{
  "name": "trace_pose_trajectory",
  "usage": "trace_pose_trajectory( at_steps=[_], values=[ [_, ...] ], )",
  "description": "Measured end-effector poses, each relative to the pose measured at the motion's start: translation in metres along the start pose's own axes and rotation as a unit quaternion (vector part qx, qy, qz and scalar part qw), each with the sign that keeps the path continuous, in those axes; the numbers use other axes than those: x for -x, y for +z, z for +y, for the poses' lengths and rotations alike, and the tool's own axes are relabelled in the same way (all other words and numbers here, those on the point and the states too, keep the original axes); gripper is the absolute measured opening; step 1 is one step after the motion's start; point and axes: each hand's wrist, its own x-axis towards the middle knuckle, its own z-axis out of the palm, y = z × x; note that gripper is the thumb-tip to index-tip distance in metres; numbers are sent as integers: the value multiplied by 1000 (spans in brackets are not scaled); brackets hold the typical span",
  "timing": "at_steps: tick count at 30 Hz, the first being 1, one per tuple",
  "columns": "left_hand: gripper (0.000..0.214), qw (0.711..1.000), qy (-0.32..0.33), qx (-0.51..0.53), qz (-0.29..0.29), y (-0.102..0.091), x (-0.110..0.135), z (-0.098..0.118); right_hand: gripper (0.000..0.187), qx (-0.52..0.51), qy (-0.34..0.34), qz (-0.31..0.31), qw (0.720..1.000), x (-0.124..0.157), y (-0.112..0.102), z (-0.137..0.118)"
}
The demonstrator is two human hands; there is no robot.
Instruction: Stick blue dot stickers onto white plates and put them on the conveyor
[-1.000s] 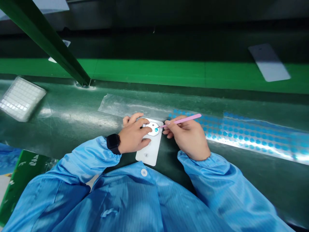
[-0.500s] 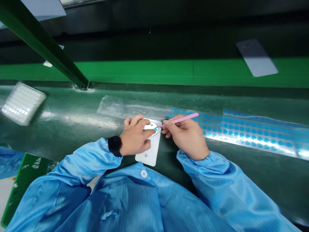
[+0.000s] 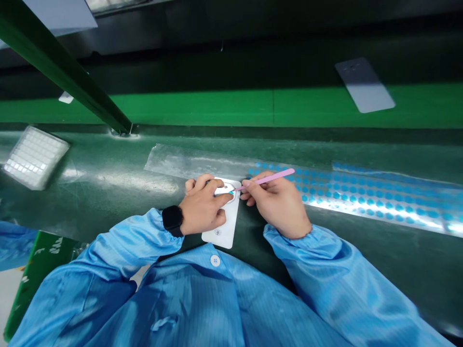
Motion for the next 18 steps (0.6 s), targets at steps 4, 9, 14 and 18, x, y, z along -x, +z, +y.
trace_pose_trajectory(
  at_steps=[4,9,14,18],
  values=[
    [37,1000,-9,-6,-7,1,0,1,27,-7,-1,0,1000,0,0,0],
    [39,999,-25,-19,-22,0,0,3,28,-24,8,17,1000,0,0,-1],
    [38,999,-27,-29,-7,1,-1,4,29,-38,6,15,999,0,-1,-2],
    [39,999,-29,-31,-14,0,-1,3,31,-44,5,11,999,0,-2,-1]
  ],
)
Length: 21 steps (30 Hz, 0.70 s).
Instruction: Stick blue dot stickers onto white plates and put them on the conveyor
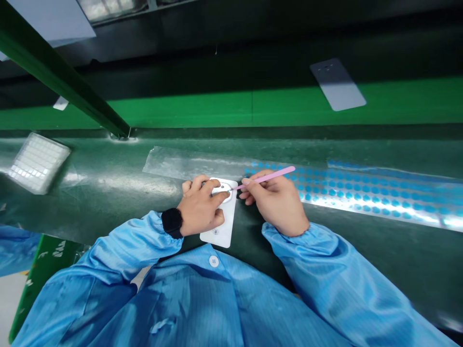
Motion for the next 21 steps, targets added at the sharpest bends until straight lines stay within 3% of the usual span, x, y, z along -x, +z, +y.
trace_pose_trajectory(
  at_steps=[21],
  values=[
    [41,999,-12,-30,8,-1,2,4,36,-41,7,-27,999,-4,-2,6]
  ],
)
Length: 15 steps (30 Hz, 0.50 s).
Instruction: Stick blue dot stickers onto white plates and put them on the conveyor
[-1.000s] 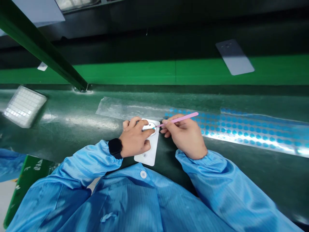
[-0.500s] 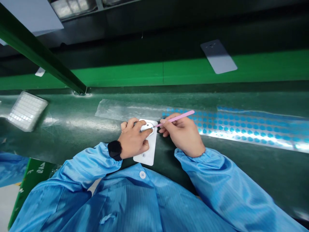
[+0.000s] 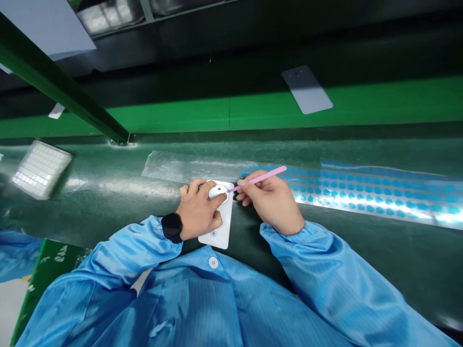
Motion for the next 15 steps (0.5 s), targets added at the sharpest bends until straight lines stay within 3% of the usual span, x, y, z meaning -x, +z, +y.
trace_pose_trajectory(
  at_steps=[11,15],
  values=[
    [36,999,-5,19,31,5,-1,-1,36,-16,13,-14,1000,-1,-2,-2],
    [24,998,11,34,42,5,0,-5,35,-34,21,-15,999,-2,-3,-2]
  ],
)
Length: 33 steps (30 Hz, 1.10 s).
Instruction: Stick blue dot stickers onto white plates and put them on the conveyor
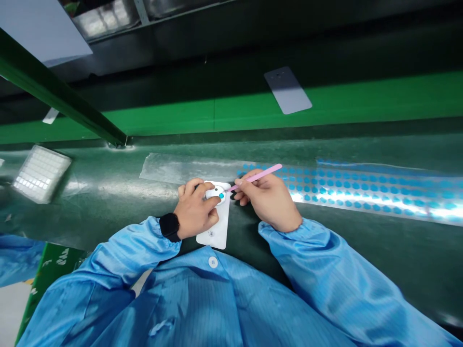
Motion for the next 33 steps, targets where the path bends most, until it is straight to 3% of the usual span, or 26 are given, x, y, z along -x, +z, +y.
trace_pose_trajectory(
  at_steps=[3,7,11,19,24,33],
  values=[
    [19,1000,7,10,13,-2,6,5,34,-42,4,3,999,-3,1,2],
    [40,999,22,14,-35,-1,16,22,38,-114,17,6,993,-7,2,0],
    [18,1000,-9,11,-28,1,21,32,40,-141,27,9,990,-7,3,-5],
    [20,996,-88,4,22,-2,3,11,39,-163,54,2,985,-6,3,-10],
    [17,981,-192,-31,19,-15,-40,-23,36,-176,57,-13,983,-7,3,-9],
    [29,942,-308,-90,98,-42,-169,-104,28,-181,38,-11,983,-11,5,-4]
  ],
)
